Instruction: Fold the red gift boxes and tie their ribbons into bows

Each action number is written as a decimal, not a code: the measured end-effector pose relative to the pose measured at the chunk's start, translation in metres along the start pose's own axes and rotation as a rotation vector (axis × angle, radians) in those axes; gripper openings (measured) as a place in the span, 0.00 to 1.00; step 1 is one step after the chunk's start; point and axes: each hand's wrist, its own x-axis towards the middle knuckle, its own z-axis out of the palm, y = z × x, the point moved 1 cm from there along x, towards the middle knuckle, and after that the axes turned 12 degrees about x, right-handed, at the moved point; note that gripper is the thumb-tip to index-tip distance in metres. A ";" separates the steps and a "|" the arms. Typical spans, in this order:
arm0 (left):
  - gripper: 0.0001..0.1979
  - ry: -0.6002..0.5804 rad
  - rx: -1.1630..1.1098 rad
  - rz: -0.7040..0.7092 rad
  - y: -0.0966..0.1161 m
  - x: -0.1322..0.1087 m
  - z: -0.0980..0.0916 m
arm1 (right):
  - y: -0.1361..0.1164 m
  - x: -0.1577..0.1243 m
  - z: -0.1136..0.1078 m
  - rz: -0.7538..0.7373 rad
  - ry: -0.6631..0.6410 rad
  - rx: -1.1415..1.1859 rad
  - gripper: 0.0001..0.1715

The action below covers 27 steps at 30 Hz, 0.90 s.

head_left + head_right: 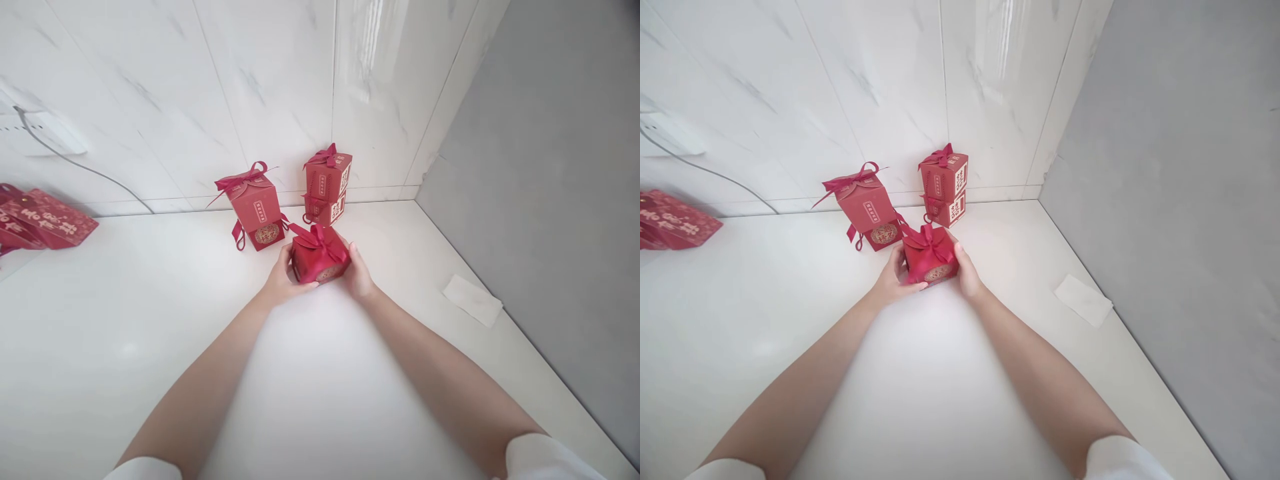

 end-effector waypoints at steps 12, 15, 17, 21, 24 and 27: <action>0.50 0.363 0.415 0.243 0.014 -0.005 0.006 | -0.004 -0.001 0.006 -0.029 -0.013 0.034 0.41; 0.48 0.337 0.475 0.221 0.015 -0.005 0.007 | -0.006 0.000 0.009 -0.010 -0.050 0.032 0.40; 0.46 0.305 0.480 0.166 0.015 -0.005 0.009 | -0.006 0.001 0.007 0.010 -0.052 0.047 0.41; 0.47 0.322 0.409 0.093 0.011 -0.005 0.006 | 0.000 0.003 -0.003 0.017 0.048 0.079 0.41; 0.46 0.312 0.251 0.080 0.003 -0.004 0.001 | 0.005 0.002 -0.006 0.016 0.058 0.058 0.38; 0.37 0.279 0.081 0.085 -0.006 -0.002 -0.002 | 0.007 -0.001 -0.005 0.008 -0.015 0.016 0.35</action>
